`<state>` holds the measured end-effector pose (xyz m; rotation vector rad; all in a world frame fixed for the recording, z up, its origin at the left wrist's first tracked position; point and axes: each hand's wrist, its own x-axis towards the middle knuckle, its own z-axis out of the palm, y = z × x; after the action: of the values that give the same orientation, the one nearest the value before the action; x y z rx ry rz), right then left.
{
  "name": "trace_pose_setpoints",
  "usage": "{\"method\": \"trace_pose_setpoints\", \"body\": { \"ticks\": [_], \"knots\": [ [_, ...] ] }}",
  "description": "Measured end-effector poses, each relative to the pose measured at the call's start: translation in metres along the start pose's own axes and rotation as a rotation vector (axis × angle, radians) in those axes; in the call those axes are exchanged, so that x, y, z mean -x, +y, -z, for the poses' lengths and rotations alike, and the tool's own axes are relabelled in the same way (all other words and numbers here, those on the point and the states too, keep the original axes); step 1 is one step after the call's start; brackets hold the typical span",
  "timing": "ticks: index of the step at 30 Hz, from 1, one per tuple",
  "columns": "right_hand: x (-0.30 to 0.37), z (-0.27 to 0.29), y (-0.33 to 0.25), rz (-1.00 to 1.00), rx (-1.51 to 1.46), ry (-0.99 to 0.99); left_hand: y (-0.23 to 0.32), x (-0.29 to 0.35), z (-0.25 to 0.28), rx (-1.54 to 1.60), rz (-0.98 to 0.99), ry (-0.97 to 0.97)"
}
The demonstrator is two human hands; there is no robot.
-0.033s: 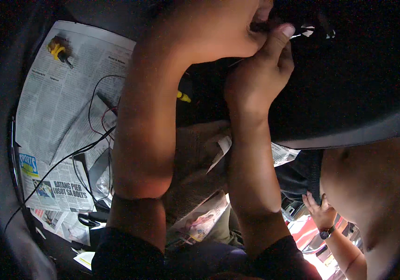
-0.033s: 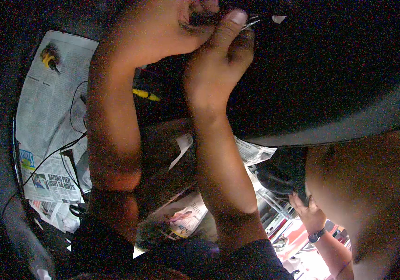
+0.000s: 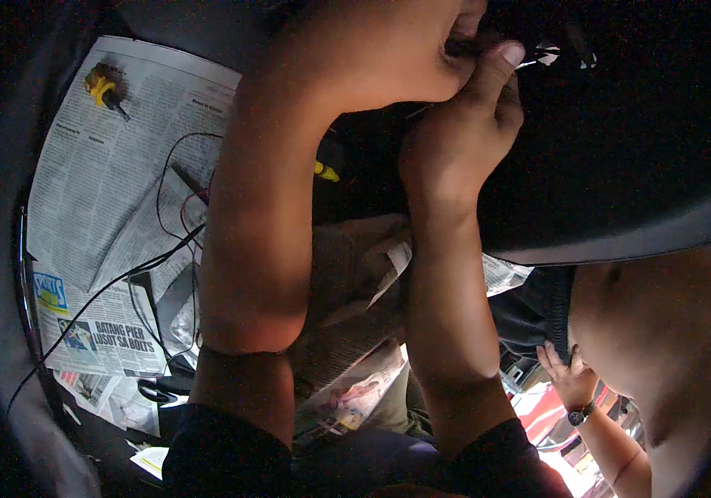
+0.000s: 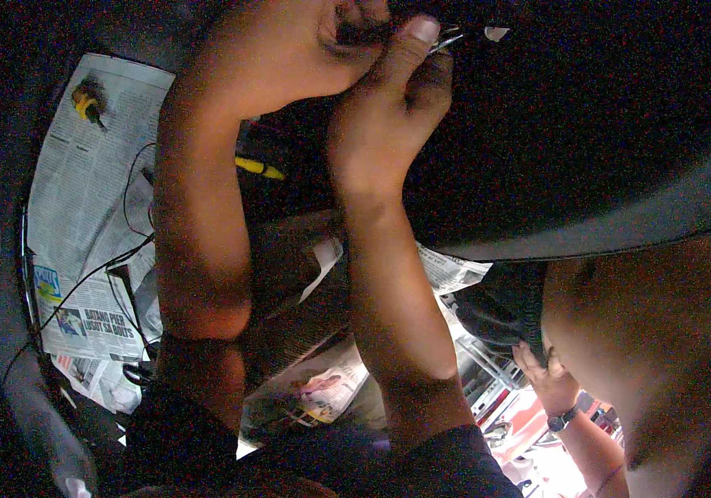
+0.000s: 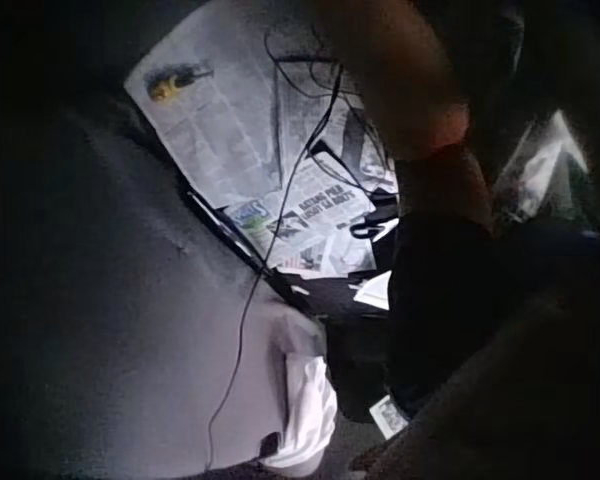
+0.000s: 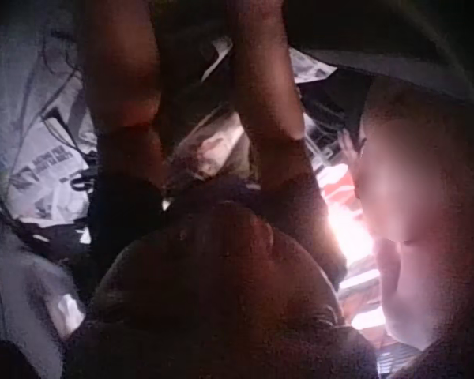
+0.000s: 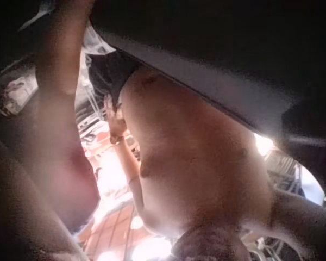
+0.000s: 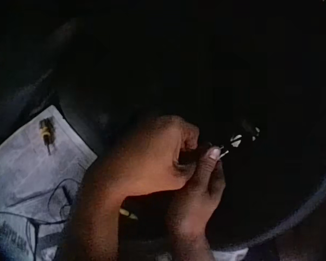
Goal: Repairing or connecting electrical wires for a car's tail light assembly.
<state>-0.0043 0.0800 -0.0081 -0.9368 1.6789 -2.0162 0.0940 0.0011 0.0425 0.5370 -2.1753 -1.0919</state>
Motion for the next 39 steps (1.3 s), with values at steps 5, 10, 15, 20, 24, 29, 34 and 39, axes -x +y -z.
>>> {"method": "trace_pose_setpoints", "body": {
  "ticks": [5, 10, 15, 20, 24, 29, 34, 39],
  "knots": [
    [0.001, 0.002, 0.004, -0.025, -0.061, -0.058, 0.008, -0.013, 0.01, -0.012, 0.235, -0.158],
    [-0.003, -0.006, 0.002, -0.003, -0.356, -0.098, 0.01, -0.004, 0.012, 0.1, 0.142, 0.032],
    [0.0, -0.001, -0.004, -0.069, -0.378, -0.114, -0.005, 0.001, 0.025, 0.229, 0.007, -0.07],
    [-0.004, 0.004, -0.004, -0.186, -0.437, -0.137, -0.009, -0.003, 0.028, 0.232, 0.026, -0.186],
    [-0.003, 0.007, 0.004, -0.169, -0.423, -0.125, -0.016, -0.003, 0.013, 0.401, 0.046, -0.095],
    [-0.001, 0.004, 0.005, -0.13, -0.435, -0.139, -0.006, 0.013, 0.006, 0.152, -0.041, 0.135],
    [0.001, 0.018, 0.023, -0.306, -1.09, -0.466, 0.005, 0.031, 0.084, 0.11, -0.052, -0.227],
    [0.027, -0.018, -0.019, -0.413, -0.505, -0.047, -0.045, 0.067, 0.123, 0.039, 0.123, -0.272]
  ]
}}
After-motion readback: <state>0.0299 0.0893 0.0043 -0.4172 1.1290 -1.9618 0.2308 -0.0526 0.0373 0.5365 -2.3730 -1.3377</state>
